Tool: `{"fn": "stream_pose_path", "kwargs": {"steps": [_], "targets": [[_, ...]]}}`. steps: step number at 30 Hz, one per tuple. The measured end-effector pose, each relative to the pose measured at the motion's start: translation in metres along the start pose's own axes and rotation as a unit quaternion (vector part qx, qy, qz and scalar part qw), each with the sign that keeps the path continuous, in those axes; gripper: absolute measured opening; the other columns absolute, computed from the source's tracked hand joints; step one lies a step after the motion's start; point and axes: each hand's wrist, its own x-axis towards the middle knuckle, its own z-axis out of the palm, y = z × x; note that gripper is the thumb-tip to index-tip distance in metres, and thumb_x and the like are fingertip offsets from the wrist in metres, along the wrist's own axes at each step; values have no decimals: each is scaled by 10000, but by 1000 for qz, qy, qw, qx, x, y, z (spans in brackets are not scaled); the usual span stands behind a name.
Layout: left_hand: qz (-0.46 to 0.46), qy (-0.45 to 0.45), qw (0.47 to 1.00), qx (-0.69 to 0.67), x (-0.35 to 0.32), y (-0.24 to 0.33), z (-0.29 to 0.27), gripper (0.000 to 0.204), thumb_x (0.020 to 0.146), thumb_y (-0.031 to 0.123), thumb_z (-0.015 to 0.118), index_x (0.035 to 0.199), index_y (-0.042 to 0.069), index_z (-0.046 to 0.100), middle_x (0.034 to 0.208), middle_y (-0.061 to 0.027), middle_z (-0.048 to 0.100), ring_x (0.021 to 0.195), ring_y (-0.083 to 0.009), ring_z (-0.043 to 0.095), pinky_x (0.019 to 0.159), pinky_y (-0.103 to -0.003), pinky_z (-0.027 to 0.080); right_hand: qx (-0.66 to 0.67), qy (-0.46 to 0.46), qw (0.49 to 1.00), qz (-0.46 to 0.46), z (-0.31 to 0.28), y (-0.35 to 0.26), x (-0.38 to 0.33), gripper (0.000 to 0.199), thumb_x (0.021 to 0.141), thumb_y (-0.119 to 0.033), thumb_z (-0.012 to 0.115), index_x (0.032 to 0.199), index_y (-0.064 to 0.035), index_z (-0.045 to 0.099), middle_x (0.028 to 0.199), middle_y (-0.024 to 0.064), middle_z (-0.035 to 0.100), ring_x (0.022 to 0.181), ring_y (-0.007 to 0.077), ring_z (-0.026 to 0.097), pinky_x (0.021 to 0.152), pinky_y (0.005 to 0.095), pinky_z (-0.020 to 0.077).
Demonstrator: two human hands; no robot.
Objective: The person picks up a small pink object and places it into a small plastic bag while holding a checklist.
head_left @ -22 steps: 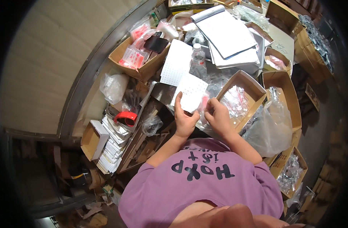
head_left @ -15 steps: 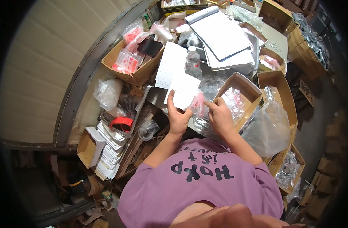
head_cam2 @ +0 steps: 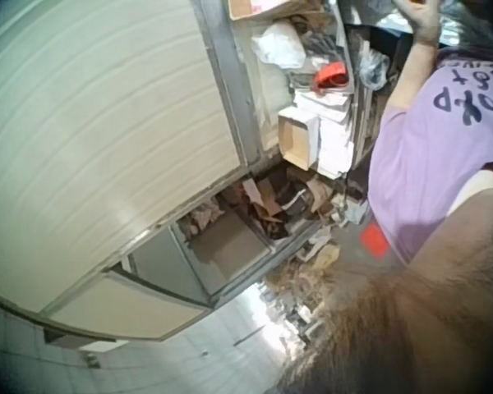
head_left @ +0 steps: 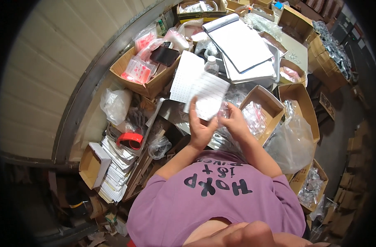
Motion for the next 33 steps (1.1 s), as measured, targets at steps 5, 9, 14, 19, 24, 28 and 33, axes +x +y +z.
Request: {"fn": "stream_pose_path", "kwargs": {"steps": [5,9,14,19,24,28,33], "targets": [[142,137,951,238,32,9,-50,745,791,10,611,1412,-47,202,1324,-217,394,1148,-298,482,963,-381,422,152,-44,986,52,-16,-27,-9,345,797,39,618,1133,37,539,1050,93,622,920,172,627,809,324,530],[131,23,917,376,32,7,-55,435,822,197,681,1162,-52,571,973,-236,637,946,-315,610,834,-396,468,209,-81,971,86,-23,-25,-14,410,800,-12,674,1177,34,520,1076,95,616,934,172,624,822,319,522],[-4,-28,987,157,11,-19,-22,211,833,153,698,914,-42,691,806,-141,691,709,-160,637,663,-277,492,217,-115,966,84,-21,-21,-14,454,803,-107,717,1193,18,520,1083,85,618,947,166,618,839,307,504],[-71,-21,996,53,13,-20,-18,172,851,105,682,884,-64,684,757,-59,676,686,-79,592,623,-225,475,223,-90,964,117,-24,-22,-17,411,814,-124,711,1165,18,552,1058,78,629,949,162,618,837,291,494],[-85,23,995,45,19,-25,-26,177,862,109,675,877,-67,683,760,-41,666,665,-65,567,603,-214,460,249,-24,965,76,-44,-5,-13,312,857,-103,659,1134,11,571,1024,67,635,913,157,623,804,283,501],[-107,22,994,3,24,-19,-25,186,862,107,677,885,-78,678,769,-48,668,666,-67,568,602,-206,460,332,3,942,44,-58,-23,-24,355,880,-137,636,1177,30,536,1054,95,626,953,195,624,839,316,507],[-71,-6,997,44,31,-15,-5,182,858,104,677,884,-75,679,768,-59,673,680,-79,582,622,-214,469,346,-62,936,-32,-66,-49,-54,578,859,-196,656,1309,60,398,1207,179,546,1122,281,557,960,407,458]]}}
